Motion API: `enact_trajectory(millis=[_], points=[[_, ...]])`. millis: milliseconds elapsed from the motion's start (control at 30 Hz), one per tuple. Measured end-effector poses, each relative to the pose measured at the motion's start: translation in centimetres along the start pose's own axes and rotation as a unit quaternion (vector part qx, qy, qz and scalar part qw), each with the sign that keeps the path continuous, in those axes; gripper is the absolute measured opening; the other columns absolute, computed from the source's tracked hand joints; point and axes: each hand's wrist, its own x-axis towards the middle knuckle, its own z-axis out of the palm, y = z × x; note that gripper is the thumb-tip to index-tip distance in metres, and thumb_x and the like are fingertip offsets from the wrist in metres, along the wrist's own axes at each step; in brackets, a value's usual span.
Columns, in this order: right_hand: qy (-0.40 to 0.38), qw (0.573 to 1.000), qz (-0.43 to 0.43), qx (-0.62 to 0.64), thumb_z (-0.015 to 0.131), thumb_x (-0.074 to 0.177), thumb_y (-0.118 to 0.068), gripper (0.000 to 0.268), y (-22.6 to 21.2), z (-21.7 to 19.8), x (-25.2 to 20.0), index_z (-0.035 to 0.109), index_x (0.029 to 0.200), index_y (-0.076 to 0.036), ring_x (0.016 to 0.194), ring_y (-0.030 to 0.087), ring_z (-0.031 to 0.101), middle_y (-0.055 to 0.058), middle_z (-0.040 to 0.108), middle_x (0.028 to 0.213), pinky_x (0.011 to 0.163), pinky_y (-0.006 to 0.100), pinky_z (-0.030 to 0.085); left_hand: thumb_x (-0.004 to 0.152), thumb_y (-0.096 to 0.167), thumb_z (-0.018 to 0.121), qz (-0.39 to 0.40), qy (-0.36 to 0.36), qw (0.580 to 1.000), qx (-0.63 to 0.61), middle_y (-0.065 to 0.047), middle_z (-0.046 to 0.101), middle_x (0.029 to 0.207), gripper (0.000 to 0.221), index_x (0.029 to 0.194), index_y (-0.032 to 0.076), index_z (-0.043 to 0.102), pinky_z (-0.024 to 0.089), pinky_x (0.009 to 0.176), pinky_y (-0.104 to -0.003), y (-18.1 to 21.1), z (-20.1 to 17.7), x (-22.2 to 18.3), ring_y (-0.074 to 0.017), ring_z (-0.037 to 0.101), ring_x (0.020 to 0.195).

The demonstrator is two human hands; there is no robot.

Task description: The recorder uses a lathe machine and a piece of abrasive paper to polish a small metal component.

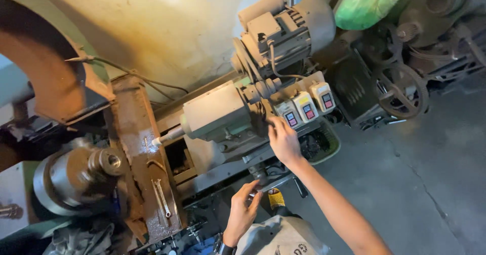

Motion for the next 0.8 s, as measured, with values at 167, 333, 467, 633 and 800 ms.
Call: enact_trajectory(millis=[167,333,467,633,800], points=[[-0.15,0.967,0.128,-0.159,0.073,0.093,-0.028,0.028,0.9,4.9,2.5,0.067,0.102,-0.002,0.088,0.043,0.07,0.022,0.072,0.091,0.078,0.052,0.056,0.09,0.006,0.07,-0.021,0.059,0.998,0.005,-0.007,0.072,0.099,0.033,0.123,0.002,0.068,0.053,0.062,-0.025,0.5,-2.2,-1.6,-0.0131,0.067,0.076],[-0.135,0.96,0.157,-0.187,0.08,0.085,-0.029,0.031,-0.3,4.3,2.6,0.07,0.093,-0.001,0.083,0.043,0.07,0.023,0.072,0.085,0.073,0.051,0.056,0.09,0.003,0.07,-0.042,0.127,0.99,-0.04,-0.009,0.073,0.098,0.032,0.122,0.001,0.068,0.053,0.066,-0.025,-3.6,-3.2,-3.6,-0.0135,0.066,0.078],[-0.015,0.994,0.105,-0.021,0.072,0.085,-0.01,0.022,-7.0,-4.4,2.2,0.073,0.106,-0.004,0.076,0.028,0.071,0.014,0.071,0.086,0.068,0.039,0.055,0.089,0.0,0.069,0.023,0.175,0.983,0.044,-0.011,0.071,0.103,0.032,0.121,0.0,0.068,0.055,0.076,-0.028,-1.1,-4.0,-3.7,-0.0203,0.067,0.085],[-0.129,0.989,0.057,-0.055,0.071,0.087,-0.008,0.014,-13.2,-14.6,-0.1,0.076,0.1,-0.007,0.08,0.023,0.07,0.009,0.069,0.092,0.07,0.034,0.054,0.076,-0.007,0.067,0.241,0.204,0.925,0.211,-0.015,0.065,0.126,0.052,0.128,-0.001,0.063,0.051,0.103,-0.045,8.7,-6.2,-2.5,-0.0359,0.061,0.12],[-0.302,0.948,0.034,0.093,0.077,0.078,-0.006,0.021,-15.0,-13.2,-0.9,0.075,0.099,-0.007,0.083,0.013,0.073,0.004,0.073,0.091,0.074,0.028,0.058,0.083,0.008,0.079,0.297,0.116,0.926,0.203,-0.015,0.065,0.121,0.042,0.121,-0.001,0.063,0.049,0.098,-0.047,11.2,-6.1,-1.6,-0.034,0.062,0.113]])
